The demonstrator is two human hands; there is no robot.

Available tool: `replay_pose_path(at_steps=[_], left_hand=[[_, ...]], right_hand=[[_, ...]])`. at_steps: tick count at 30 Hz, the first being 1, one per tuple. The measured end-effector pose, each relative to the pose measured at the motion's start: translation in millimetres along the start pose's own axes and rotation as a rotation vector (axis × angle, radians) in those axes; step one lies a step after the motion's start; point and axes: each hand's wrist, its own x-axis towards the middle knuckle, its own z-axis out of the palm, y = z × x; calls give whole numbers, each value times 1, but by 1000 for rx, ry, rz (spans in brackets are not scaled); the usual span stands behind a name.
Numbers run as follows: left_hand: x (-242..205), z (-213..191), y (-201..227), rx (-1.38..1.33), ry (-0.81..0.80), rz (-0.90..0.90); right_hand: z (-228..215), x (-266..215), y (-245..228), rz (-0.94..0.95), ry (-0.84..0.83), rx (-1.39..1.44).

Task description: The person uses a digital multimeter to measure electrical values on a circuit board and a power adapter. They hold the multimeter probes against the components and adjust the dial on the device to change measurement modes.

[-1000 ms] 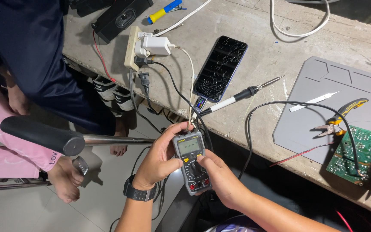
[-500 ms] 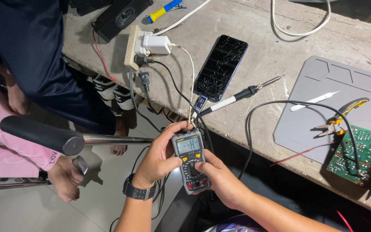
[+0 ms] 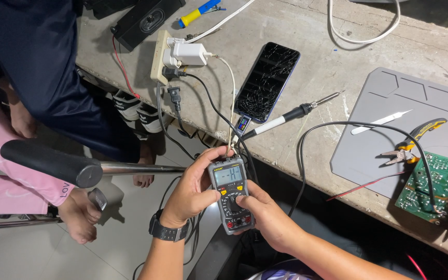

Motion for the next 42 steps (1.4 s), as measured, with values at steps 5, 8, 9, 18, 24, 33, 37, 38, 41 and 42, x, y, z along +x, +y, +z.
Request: replay_pose_path(at_steps=[5, 8, 9, 18, 24, 33, 37, 38, 41, 42], left_hand=[[-1, -5, -10, -52, 3, -3], [-1, -8, -15, -63, 11, 3], [0, -9, -15, -60, 20, 2], [8, -10, -27, -75, 158, -22], [12, -7, -22, -95, 189, -52], [13, -6, -16, -85, 171, -37], [12, -7, -15, -95, 171, -11], [12, -8, -15, -89, 174, -32], [11, -10, -17, -72, 186, -50], [12, -10, -18, -59, 191, -50]], right_hand=[[0, -1, 0, 4, 1, -14], [-1, 0, 3, -11, -8, -14], [-2, 0, 3, -20, -9, -13], [6, -13, -4, -44, 25, -25], [-1, -22, 8, -104, -2, -26], [1, -37, -4, -168, 96, -311], [4, -32, -10, -177, 134, -310], [4, -31, -13, -172, 164, -352], [7, -32, -24, -129, 218, -430], [9, -32, -28, -91, 242, -465]])
